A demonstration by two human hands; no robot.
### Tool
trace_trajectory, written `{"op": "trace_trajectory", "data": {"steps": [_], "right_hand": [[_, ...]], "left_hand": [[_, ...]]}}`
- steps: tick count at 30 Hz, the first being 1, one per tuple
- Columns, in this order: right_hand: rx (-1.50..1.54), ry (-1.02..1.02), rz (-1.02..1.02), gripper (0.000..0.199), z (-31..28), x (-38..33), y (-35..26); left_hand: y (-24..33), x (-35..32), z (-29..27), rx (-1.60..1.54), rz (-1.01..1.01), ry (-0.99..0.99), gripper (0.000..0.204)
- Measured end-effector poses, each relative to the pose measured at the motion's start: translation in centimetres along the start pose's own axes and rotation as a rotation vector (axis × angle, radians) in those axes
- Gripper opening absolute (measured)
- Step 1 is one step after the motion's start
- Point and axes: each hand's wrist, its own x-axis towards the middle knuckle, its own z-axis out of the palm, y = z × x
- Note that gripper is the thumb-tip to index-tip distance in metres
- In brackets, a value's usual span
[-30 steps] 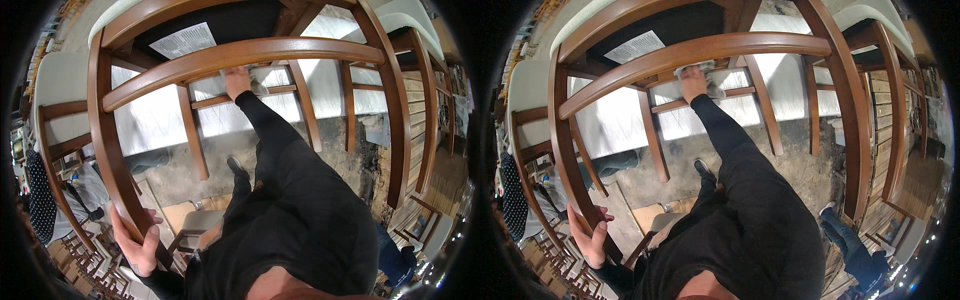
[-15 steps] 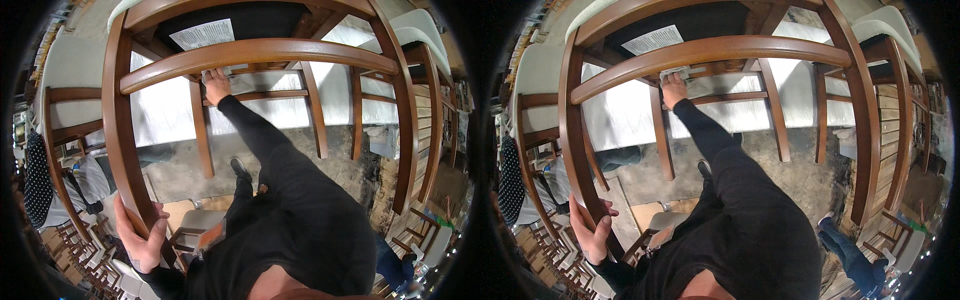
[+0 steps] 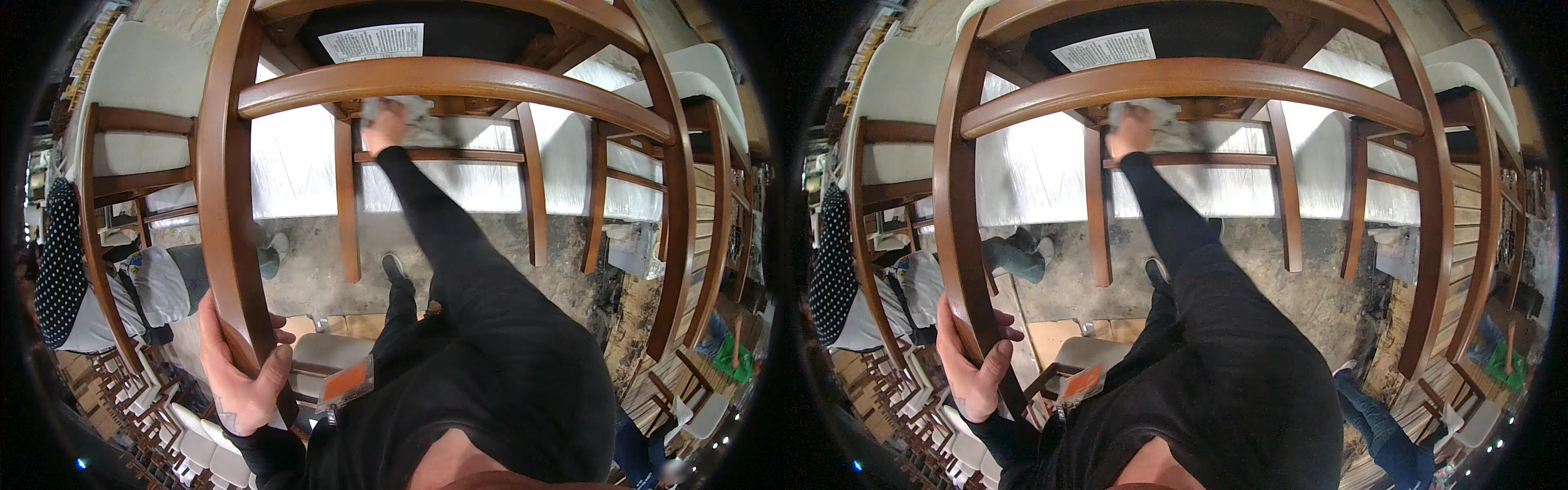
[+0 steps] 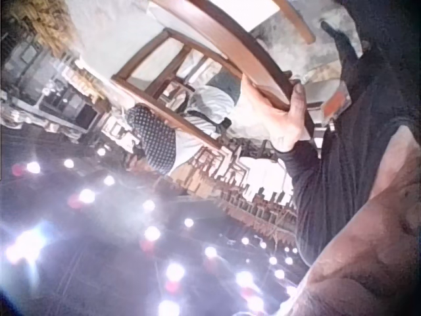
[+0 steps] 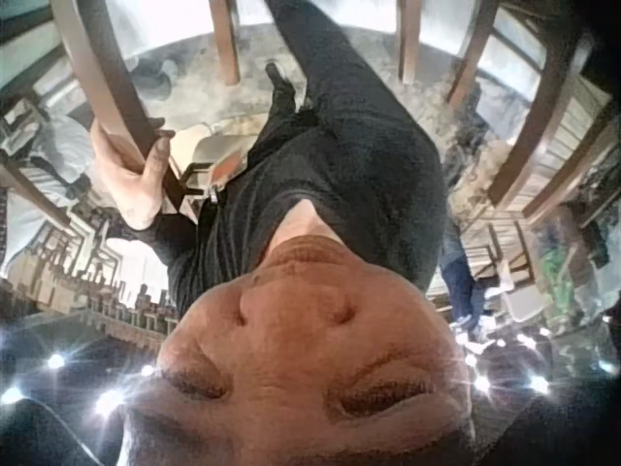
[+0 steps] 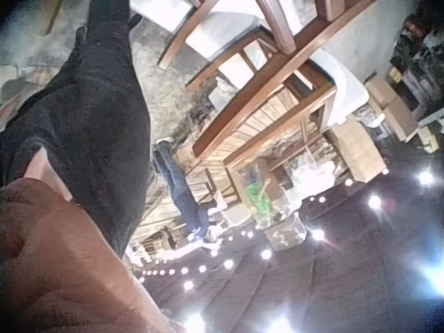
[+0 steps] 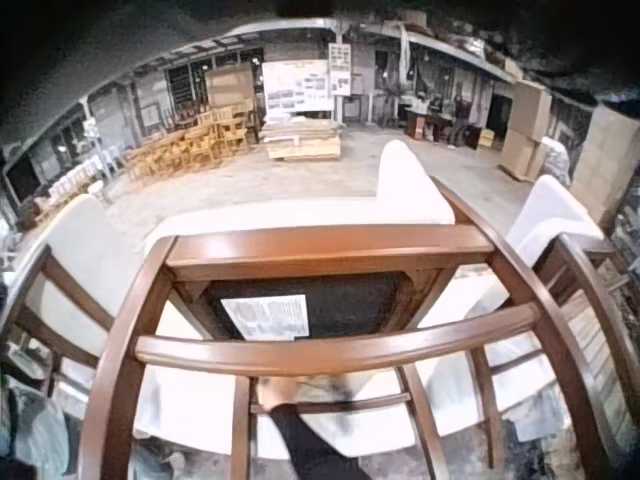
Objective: The person wipes the wooden frame of a chair with a cloth, focusing on the backrest, armrests, and legs. The person lifts and repositions the chair to access different sides and continues wiping the frame thoroughly.
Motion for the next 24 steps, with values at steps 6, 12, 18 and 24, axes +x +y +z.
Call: {"op": "trace_trajectory", "data": {"steps": [6, 12, 18, 24], "right_hand": [[0.351, 0.215, -0.23, 0.058, 3.5, -1.1, -5.7], [-0.202, -0.16, -0.319, 0.052, -1.2, -1.4, 0.3], [-0.109, 0.021, -0.229, 0.035, -0.7, -0.6, -4.2], [-0.173, -0.138, -0.335, 0.049, -1.4, -0.9, -1.2]], "left_hand": [[0.1, 0.0, 0.0, -0.007, -0.019, 0.044, 0.084], [-0.2, -0.1, -0.2, -0.043, -0.008, 0.024, 0.084], [-0.3, 0.3, 0.1, -0.021, 0.024, -0.012, 0.082], [-0.5, 0.3, -0.1, -0.07, 0.022, 0.037, 0.079]]}}
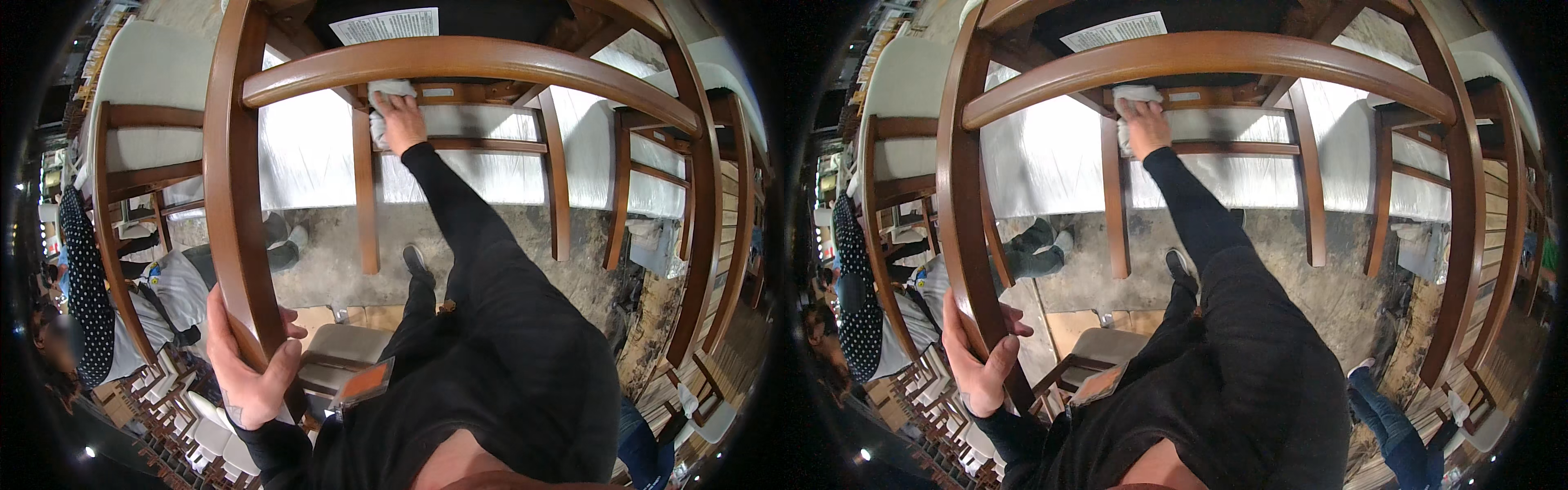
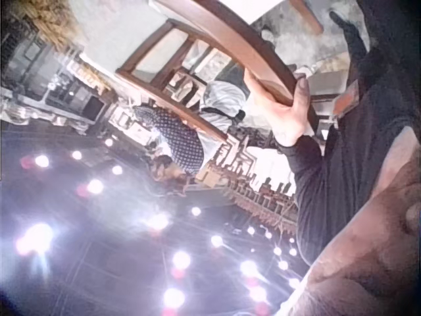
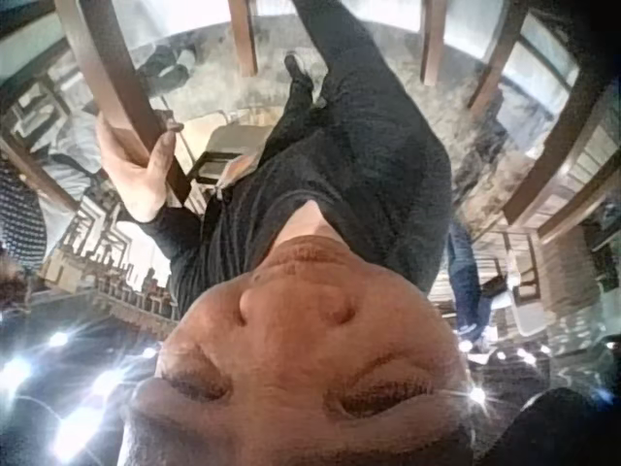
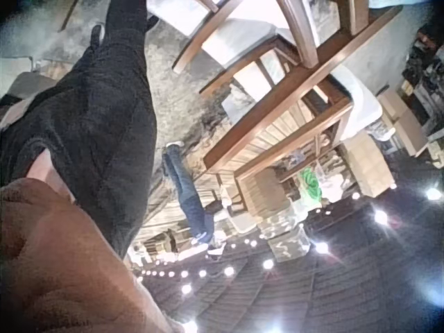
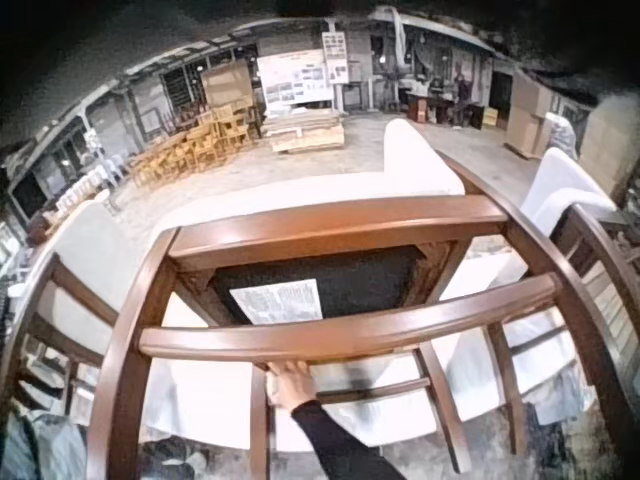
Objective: The person wipes the wooden frame of a chair with a cloth, focusing on the backrest, armrests, and legs. The person lifts and repositions the chair to access different sides and continues wiping the frame thoroughly.
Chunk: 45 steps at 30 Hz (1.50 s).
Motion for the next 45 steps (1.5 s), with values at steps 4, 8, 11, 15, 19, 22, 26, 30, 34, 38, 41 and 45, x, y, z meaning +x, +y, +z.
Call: {"op": "trace_trajectory", "data": {"steps": [4, 8, 11, 15, 19, 22, 26, 30, 34, 38, 41, 45], "right_hand": [[0.35, 0.061, 0.316, 0.052, 0.7, 1.1, 0.2], [0.783, 0.253, 0.489, 0.057, -0.8, 4.1, -8.8], [1.323, 0.338, 0.076, 0.04, -6.7, 3.9, -12.8], [1.332, 0.656, -0.077, 0.035, -10.1, 3.1, -13.7], [0.668, 0.609, 0.033, 0.046, -6.5, 1.5, -9.1], [0.732, 0.475, 0.239, 0.037, -4.4, 2.3, -8.2], [0.994, 0.573, -0.135, 0.028, -5.9, 3.7, -10.6], [0.788, 0.579, 0.017, 0.032, -8.7, 3.6, -12.1], [0.77, 0.39, -0.001, 0.037, -11.3, 3.4, -10.9], [1.398, 0.386, -0.037, 0.037, -15.4, 4.3, -11.2], [1.806, 0.685, 0.002, 0.034, -18.0, 3.9, -13.0], [2.04, 0.72, 0.057, 0.075, -17.5, 2.4, -14.5]], "left_hand": [[0.0, 0.0, 0.0, 0.038, 0.021, -0.028, 0.076], [0.2, 0.2, 0.2, 0.03, 0.071, -0.054, 0.073], [0.3, 0.2, 0.4, 0.054, 0.051, -0.031, 0.07], [0.3, 0.2, 0.3, 0.051, 0.096, -0.065, 0.069], [0.4, 0.0, 0.2, 0.057, 0.111, -0.093, 0.068], [0.5, 0.0, 0.3, 0.081, 0.125, -0.098, 0.066], [0.7, 0.4, 0.3, 0.08, 0.118, -0.096, 0.065], [0.6, 0.6, 0.0, 0.101, 0.099, -0.126, 0.067], [0.4, 0.5, -0.4, 0.084, 0.098, -0.147, 0.07], [0.3, 0.5, -0.8, 0.069, 0.1, -0.167, 0.071], [0.6, 0.8, -1.2, 0.022, 0.118, -0.153, 0.069], [0.5, 1.1, -1.9, 0.171, 0.148, -0.177, 0.072]]}}
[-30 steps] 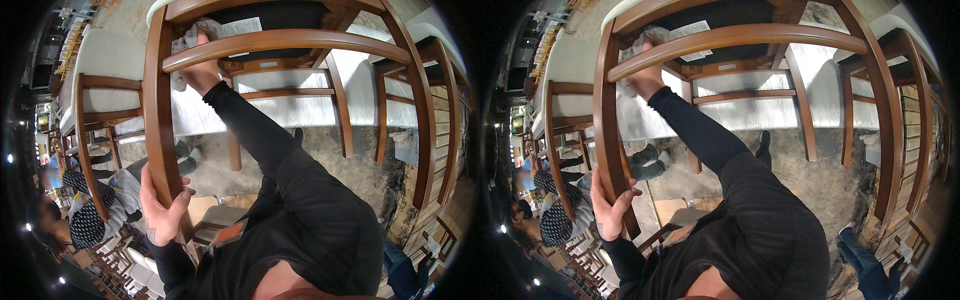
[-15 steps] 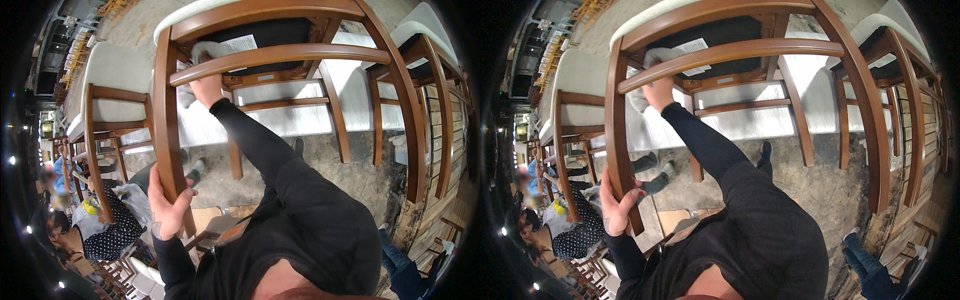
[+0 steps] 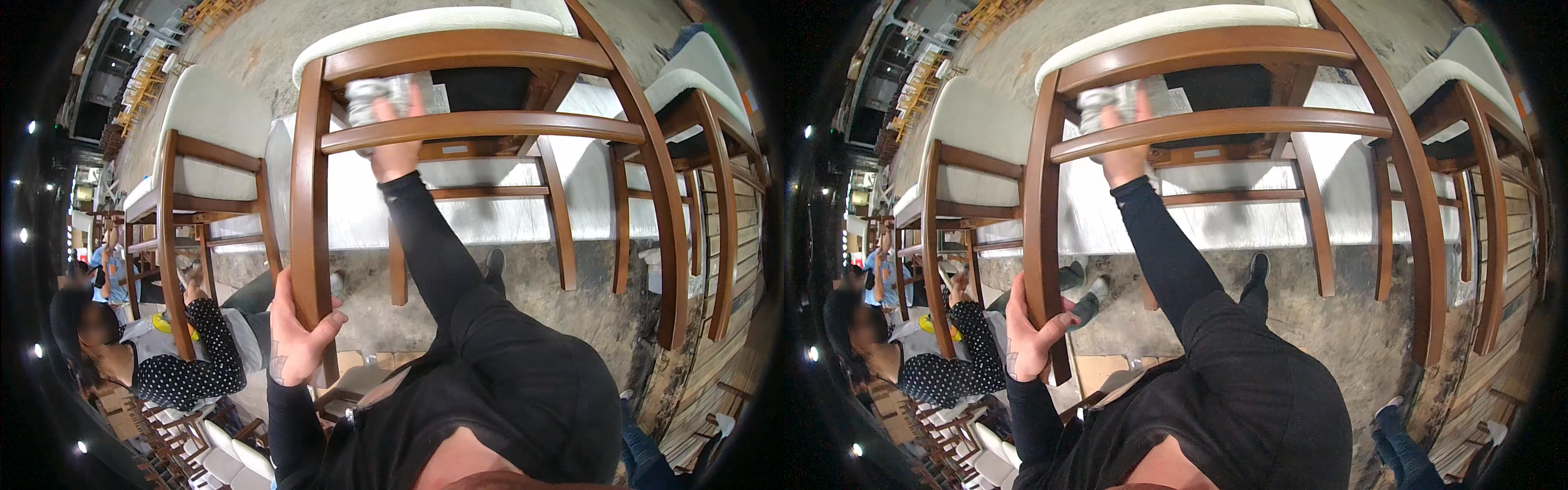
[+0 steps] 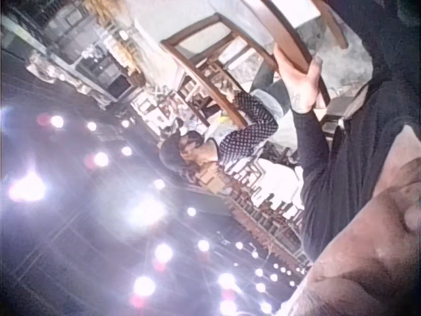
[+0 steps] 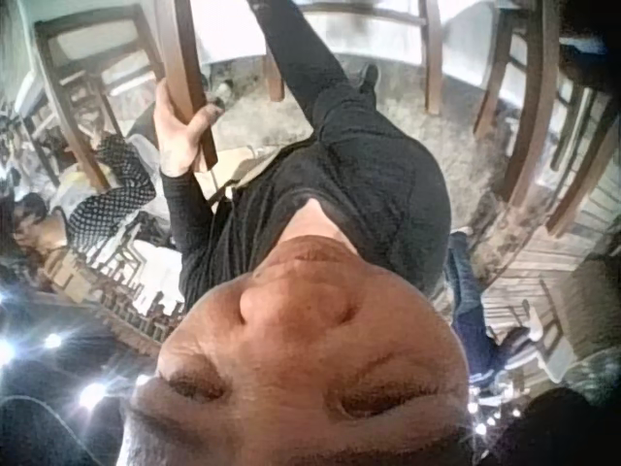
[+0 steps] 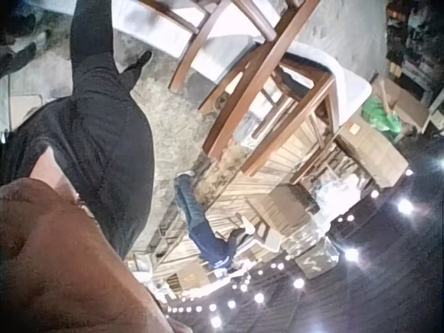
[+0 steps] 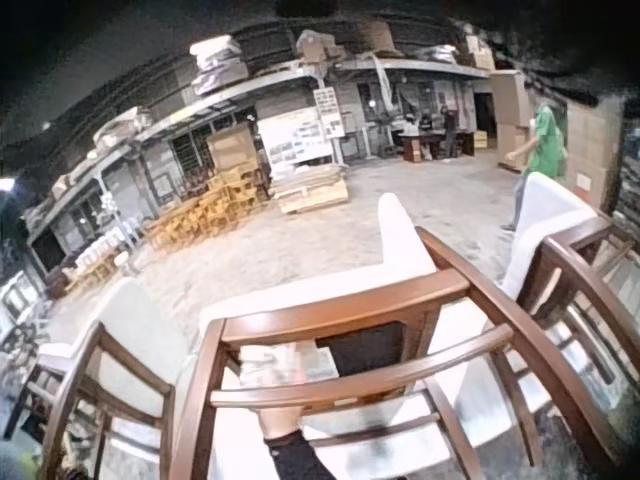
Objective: The person wipes the wooden frame of a chair with a cloth, focusing on the backrest, armrests, and legs. The person lifts and repositions the chair to access different sides and continues wiping the frame thoroughly.
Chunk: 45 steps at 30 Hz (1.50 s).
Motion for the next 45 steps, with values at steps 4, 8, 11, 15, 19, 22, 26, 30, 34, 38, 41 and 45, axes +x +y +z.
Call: {"op": "trace_trajectory", "data": {"steps": [4, 8, 11, 15, 19, 22, 26, 30, 34, 38, 41, 45], "right_hand": [[-0.936, -0.27, -0.114, 0.079, -1.1, -0.9, 3.3], [-0.389, -0.373, 0.142, 0.051, -2.5, 1.9, 3.4], [0.096, -0.354, 0.368, 0.034, -4.3, 4.8, -1.2], [-0.222, -0.301, 0.004, 0.025, -7.4, 6.3, -10.2], [0.42, -0.252, 0.153, 0.042, -10.1, 7.0, -17.2], [0.246, 0.01, 0.196, 0.039, -6.8, 5.3, -14.0], [-0.081, 0.051, 0.491, 0.023, -1.0, 1.1, -4.9], [0.044, -0.198, 0.222, 0.025, -5.8, 3.9, -8.5], [0.293, -0.15, 0.099, 0.045, -11.0, 7.7, -16.1], [0.476, -0.258, 0.254, 0.029, -5.2, 5.5, -12.2], [-0.104, -0.118, 0.429, 0.024, -1.8, 2.1, -7.1], [-0.211, -0.099, 0.044, 0.03, -6.6, 4.6, -10.3]], "left_hand": [[-0.3, -0.1, -0.3, -0.026, 0.007, 0.044, 0.074], [0.1, -0.2, -0.2, -0.029, -0.01, 0.021, 0.071], [0.9, -0.3, -0.1, -0.062, -0.018, 0.006, 0.068], [1.4, -0.4, 0.1, -0.024, -0.006, -0.002, 0.064], [1.2, -0.5, 0.4, 0.001, 0.04, 0.017, 0.065], [1.4, -0.7, 0.5, -0.097, -0.007, 0.006, 0.064], [2.0, -0.8, 0.3, -0.082, -0.049, -0.015, 0.066], [1.5, -0.8, 0.3, -0.112, -0.025, -0.005, 0.069], [0.4, -0.5, 0.1, -0.07, 0.035, 0.004, 0.07], [0.3, -0.3, -0.2, -0.063, 0.001, -0.01, 0.073], [0.6, -0.6, 0.0, -0.072, -0.013, -0.033, 0.073], [0.7, -0.8, 0.2, -0.116, -0.016, -0.023, 0.074]]}}
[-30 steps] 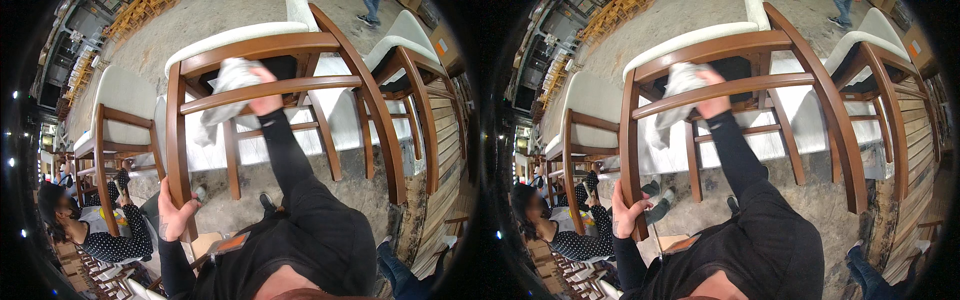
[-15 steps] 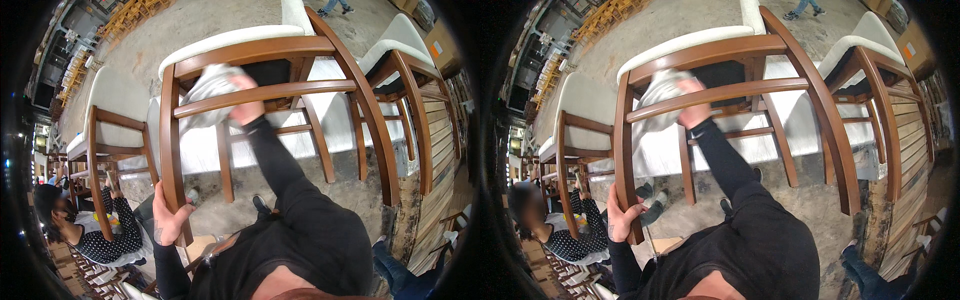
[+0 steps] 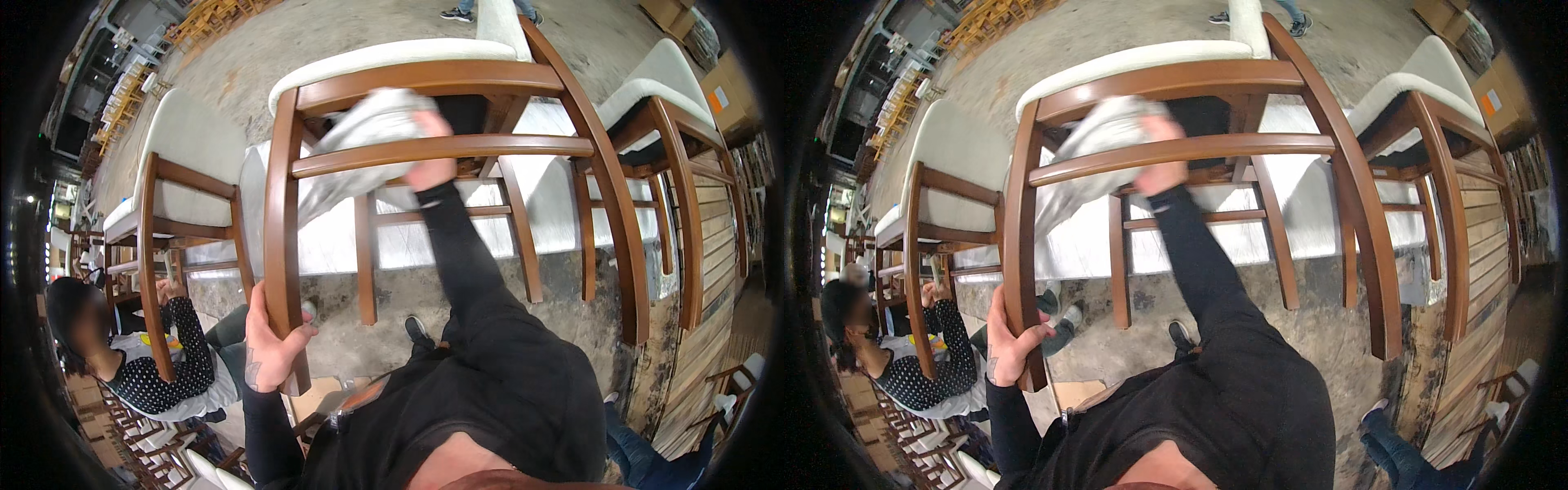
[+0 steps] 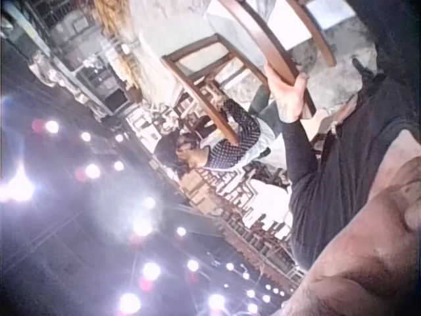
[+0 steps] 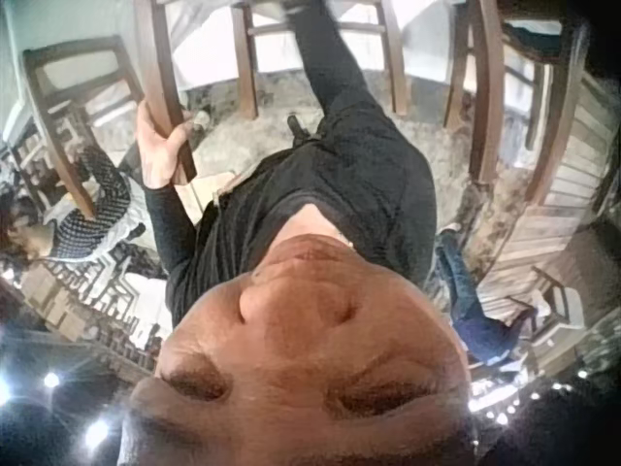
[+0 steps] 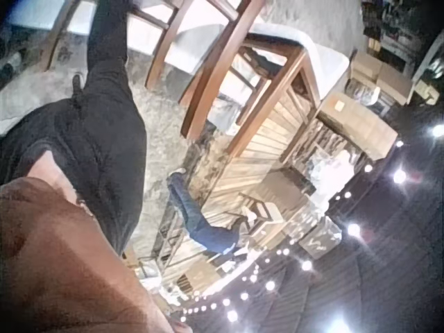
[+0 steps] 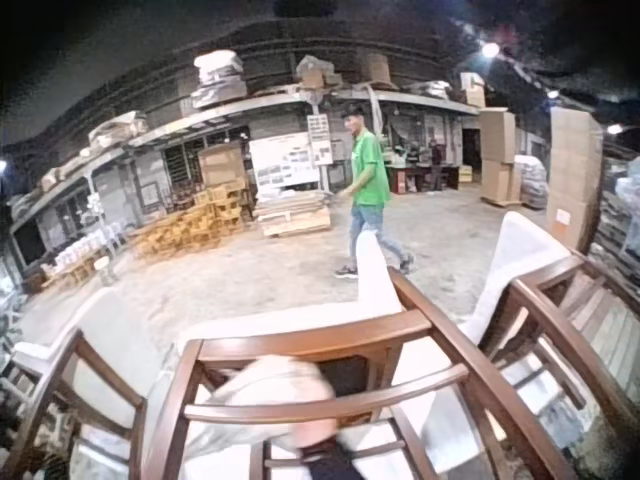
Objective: The person wipes the wooden frame of a chair with a cloth, focusing on the backrest, armrests, and legs. The person lifts and repositions the chair to access different sides and continues wiping the frame thoroughly.
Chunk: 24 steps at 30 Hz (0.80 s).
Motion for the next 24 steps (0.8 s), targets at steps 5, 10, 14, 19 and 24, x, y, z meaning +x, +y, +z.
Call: {"op": "trace_trajectory", "data": {"steps": [5, 10, 14, 19, 24], "right_hand": [[-0.009, -0.034, -0.126, 0.044, -5.0, 2.5, -3.7], [0.002, 0.056, 0.213, 0.03, 6.8, -1.9, 5.0], [-0.483, -0.154, -0.225, 0.039, 8.1, -2.8, 6.1], [-0.774, -0.192, -0.851, 0.047, 5.3, -0.9, 4.5], [-0.935, -0.249, -1.2, 0.078, 8.6, -0.2, 11.0]], "left_hand": [[-0.5, 0.3, -0.5, 0.021, 0.005, -0.003, 0.076], [-0.5, 0.3, -0.4, 0.025, 0.01, 0.007, 0.077], [-0.7, 0.2, -0.2, 0.011, 0.055, -0.009, 0.075], [-1.2, 0.5, -0.5, 0.117, 0.107, -0.002, 0.074], [-1.3, 1.0, -0.9, 0.161, 0.124, -0.003, 0.074]]}}
